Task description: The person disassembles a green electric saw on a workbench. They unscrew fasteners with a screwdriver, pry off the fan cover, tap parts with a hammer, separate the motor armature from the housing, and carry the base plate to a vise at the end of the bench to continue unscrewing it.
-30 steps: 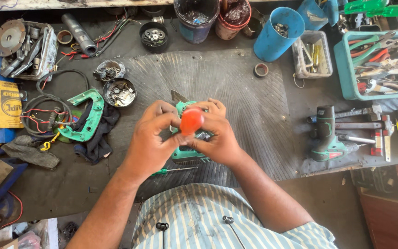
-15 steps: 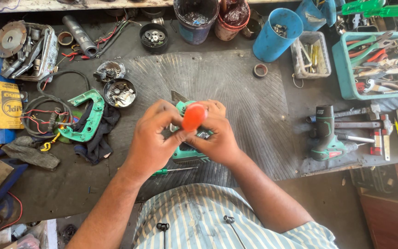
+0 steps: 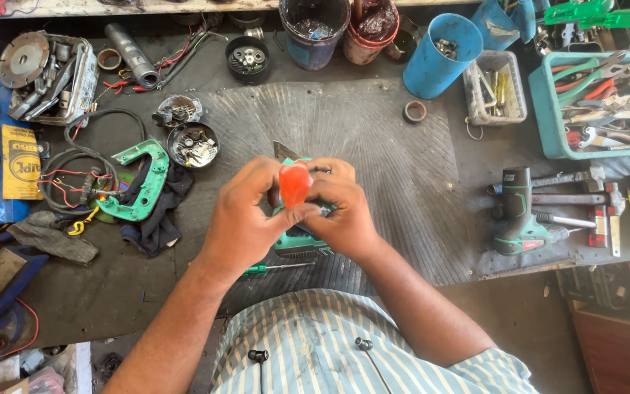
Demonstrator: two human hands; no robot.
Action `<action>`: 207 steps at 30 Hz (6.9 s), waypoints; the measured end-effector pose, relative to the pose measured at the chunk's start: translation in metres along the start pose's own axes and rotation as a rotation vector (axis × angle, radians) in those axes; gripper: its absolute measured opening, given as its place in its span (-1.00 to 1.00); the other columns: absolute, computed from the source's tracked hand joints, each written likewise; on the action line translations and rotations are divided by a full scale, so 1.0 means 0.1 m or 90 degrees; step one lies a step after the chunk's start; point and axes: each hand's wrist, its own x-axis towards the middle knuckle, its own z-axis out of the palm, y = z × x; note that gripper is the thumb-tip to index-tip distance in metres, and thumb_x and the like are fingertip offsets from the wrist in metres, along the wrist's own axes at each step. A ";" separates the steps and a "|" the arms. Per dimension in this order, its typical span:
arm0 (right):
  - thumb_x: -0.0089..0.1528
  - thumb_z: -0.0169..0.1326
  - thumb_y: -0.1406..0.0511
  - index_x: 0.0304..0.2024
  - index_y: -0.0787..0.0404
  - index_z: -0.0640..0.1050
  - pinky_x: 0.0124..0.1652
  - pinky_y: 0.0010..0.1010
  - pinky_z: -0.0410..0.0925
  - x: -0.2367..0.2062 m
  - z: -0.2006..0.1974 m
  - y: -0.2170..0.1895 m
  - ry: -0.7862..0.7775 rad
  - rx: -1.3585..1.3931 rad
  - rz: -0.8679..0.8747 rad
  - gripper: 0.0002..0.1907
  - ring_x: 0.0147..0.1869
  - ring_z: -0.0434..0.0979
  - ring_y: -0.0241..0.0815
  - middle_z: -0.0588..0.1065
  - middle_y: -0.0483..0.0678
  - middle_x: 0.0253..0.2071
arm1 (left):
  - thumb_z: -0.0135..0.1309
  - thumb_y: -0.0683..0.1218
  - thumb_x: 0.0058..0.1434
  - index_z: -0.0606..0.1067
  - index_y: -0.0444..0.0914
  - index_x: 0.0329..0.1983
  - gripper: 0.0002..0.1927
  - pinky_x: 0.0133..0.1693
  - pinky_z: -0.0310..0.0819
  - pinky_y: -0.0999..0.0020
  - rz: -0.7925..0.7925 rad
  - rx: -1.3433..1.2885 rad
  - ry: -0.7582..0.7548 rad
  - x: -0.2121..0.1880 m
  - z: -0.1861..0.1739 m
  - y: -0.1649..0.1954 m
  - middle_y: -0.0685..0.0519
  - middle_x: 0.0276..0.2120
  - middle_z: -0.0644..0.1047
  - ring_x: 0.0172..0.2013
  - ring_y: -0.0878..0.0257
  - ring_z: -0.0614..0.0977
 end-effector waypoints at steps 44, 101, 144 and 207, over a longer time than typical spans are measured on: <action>0.08 0.38 0.31 -0.11 0.15 0.60 0.33 -0.12 0.14 -0.03 0.02 0.00 -0.008 -0.091 -0.084 -0.65 0.34 0.43 0.02 0.51 -0.03 0.12 | 0.24 -0.11 0.24 0.49 -0.29 -0.17 -0.79 -0.27 0.45 0.43 0.120 -0.109 -0.011 -0.04 -0.05 -0.11 0.08 -0.26 0.53 -0.31 0.35 0.53; -0.08 0.54 0.14 0.12 0.32 0.34 -0.10 -0.27 0.40 0.10 0.05 -0.11 0.093 -0.206 0.151 -0.12 -0.10 0.44 -0.08 0.39 0.04 -0.08 | 0.27 -0.14 0.16 0.57 -0.25 -0.25 -0.85 -0.22 0.42 0.20 0.285 0.351 0.081 -0.39 0.29 -0.80 0.06 -0.27 0.57 -0.29 0.16 0.59; 0.33 0.27 0.22 0.05 0.15 0.38 -0.64 -0.60 0.13 0.51 -0.56 -0.93 0.048 0.662 0.025 -0.63 -0.62 0.22 -0.42 0.29 -0.12 -0.54 | 0.07 -0.18 0.20 0.47 -0.24 0.18 -0.56 -0.19 0.54 -0.08 -0.111 0.133 -0.008 -0.78 0.30 -0.97 -0.27 -0.22 0.62 -0.24 -0.22 0.66; 0.47 -0.18 0.23 0.09 0.28 0.30 0.08 -0.44 0.29 0.01 1.20 -2.05 0.331 0.327 0.100 -0.75 -0.02 0.35 -0.29 0.38 -0.05 -0.09 | 0.36 0.03 0.02 0.14 -0.43 0.43 0.01 -0.06 0.49 -0.09 -0.005 0.115 -0.128 -1.16 -0.62 -0.97 -0.38 0.09 0.46 -0.01 -0.31 0.54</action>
